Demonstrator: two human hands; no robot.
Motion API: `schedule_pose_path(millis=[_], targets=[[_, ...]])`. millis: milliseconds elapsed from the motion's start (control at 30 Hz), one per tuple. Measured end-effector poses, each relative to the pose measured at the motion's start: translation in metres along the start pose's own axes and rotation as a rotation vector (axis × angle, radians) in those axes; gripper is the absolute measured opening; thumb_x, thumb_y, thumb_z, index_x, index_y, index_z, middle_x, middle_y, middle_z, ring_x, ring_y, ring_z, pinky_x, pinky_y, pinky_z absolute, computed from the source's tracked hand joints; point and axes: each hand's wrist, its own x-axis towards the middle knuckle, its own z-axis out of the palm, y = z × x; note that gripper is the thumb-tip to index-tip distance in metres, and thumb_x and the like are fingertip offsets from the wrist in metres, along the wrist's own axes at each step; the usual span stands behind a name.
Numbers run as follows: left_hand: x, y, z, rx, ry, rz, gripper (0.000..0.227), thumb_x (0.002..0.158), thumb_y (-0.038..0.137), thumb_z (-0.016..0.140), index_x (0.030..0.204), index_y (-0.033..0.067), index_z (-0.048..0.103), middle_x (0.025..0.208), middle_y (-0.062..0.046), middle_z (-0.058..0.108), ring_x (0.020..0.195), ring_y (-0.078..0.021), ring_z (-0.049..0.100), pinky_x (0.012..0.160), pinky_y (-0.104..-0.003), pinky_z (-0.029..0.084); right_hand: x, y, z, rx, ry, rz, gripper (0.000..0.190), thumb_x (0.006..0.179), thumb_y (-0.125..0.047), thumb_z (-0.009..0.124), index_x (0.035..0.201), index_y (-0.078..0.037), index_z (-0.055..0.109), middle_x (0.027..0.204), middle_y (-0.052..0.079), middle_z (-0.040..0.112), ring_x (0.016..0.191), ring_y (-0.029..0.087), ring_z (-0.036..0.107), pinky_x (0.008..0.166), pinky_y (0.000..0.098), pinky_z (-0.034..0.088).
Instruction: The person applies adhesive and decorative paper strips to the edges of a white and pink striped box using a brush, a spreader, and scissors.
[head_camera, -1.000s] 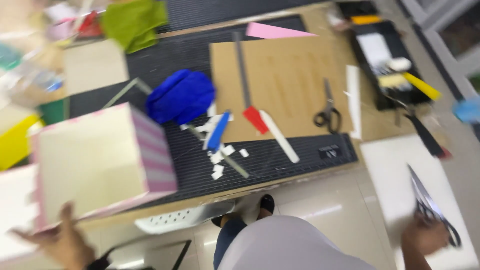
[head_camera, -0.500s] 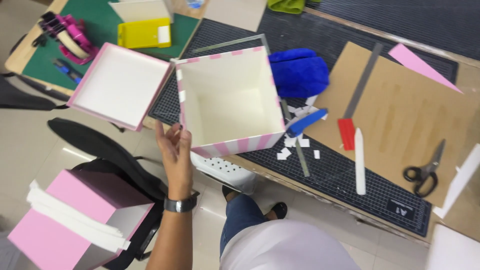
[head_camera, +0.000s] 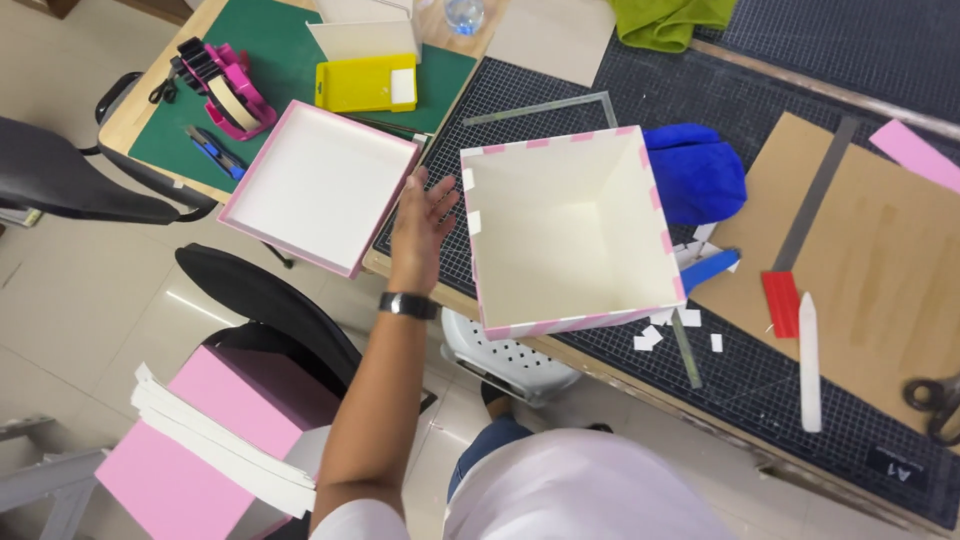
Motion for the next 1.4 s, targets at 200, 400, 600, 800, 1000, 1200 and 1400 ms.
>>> schedule_pose_path(millis=[200,400,600,800,1000,1200,1400], targets=[[0.035,-0.003,0.028,-0.167,0.134,-0.079,0.092,0.088,0.064,0.041,0.164,0.0154,0.022,0.152,-0.016,0.055,0.140,-0.0276,0.054,0.118,-0.040,0.041,0.068,-0.210,0.307,0.479,-0.362,-0.037,0.018,0.114,-0.021,0.045,0.102,-0.028,0.056,0.148,0.040,0.048,0.136,0.054,0.053,0.121,0.0649,0.038],[0.046,0.002,0.041,-0.177,0.049,-0.112,0.109,0.075,0.078,0.035,0.164,0.0164,0.019,0.153,-0.019,0.053,0.130,-0.0300,0.060,0.103,-0.042,0.052,0.104,-0.313,0.457,0.106,-0.269,0.258,0.018,0.100,-0.030,0.065,0.108,-0.028,0.049,0.073,-0.006,0.045,0.057,0.002,0.040,0.042,0.0228,0.031],[0.037,0.013,0.036,-0.083,-0.148,0.091,0.099,0.084,0.079,0.020,0.165,0.0224,0.008,0.159,-0.016,0.044,0.140,-0.0289,0.051,0.111,-0.040,0.047,0.106,-0.283,0.452,0.071,-0.351,-0.140,0.014,0.108,-0.012,0.052,0.115,-0.024,0.050,0.107,-0.006,0.057,0.101,0.009,0.054,0.094,0.0266,0.041],[0.025,0.046,0.021,0.246,-0.233,0.766,0.082,0.108,0.078,0.010,0.169,0.0230,0.007,0.166,-0.017,0.044,0.161,-0.0294,0.035,0.139,-0.050,0.010,0.081,-0.290,0.470,0.535,-0.394,-0.396,0.026,0.109,-0.003,0.054,0.116,-0.028,0.058,0.096,-0.011,0.055,0.103,0.011,0.053,0.099,0.0274,0.046],[0.020,0.010,0.011,0.495,-0.294,0.966,0.090,0.101,0.083,0.020,0.170,0.0258,0.009,0.175,-0.005,0.026,0.167,-0.0319,0.021,0.139,-0.073,0.003,0.098,-0.238,0.487,0.827,-0.436,-0.273,0.011,0.109,-0.022,0.060,0.119,-0.023,0.064,0.124,0.002,0.067,0.120,0.018,0.063,0.113,0.0365,0.049],[-0.020,-0.024,0.012,0.553,-0.328,0.966,0.079,0.102,0.066,0.043,0.167,0.0314,0.016,0.174,0.002,0.025,0.165,-0.0341,0.022,0.137,-0.075,0.002,0.081,-0.220,0.481,0.753,-0.253,-0.209,0.010,0.100,-0.029,0.061,0.106,-0.035,0.066,0.117,-0.016,0.063,0.125,0.009,0.054,0.118,0.0306,0.037],[-0.049,-0.044,-0.001,0.637,-0.558,0.999,0.065,0.101,0.024,0.058,0.161,0.0176,0.034,0.167,-0.008,0.039,0.165,-0.0343,0.023,0.141,-0.061,-0.001,0.082,-0.196,0.458,0.741,-0.242,-0.141,0.031,0.107,-0.035,0.057,0.137,-0.028,0.062,0.141,-0.009,0.065,0.139,0.012,0.057,0.126,0.0342,0.043]])
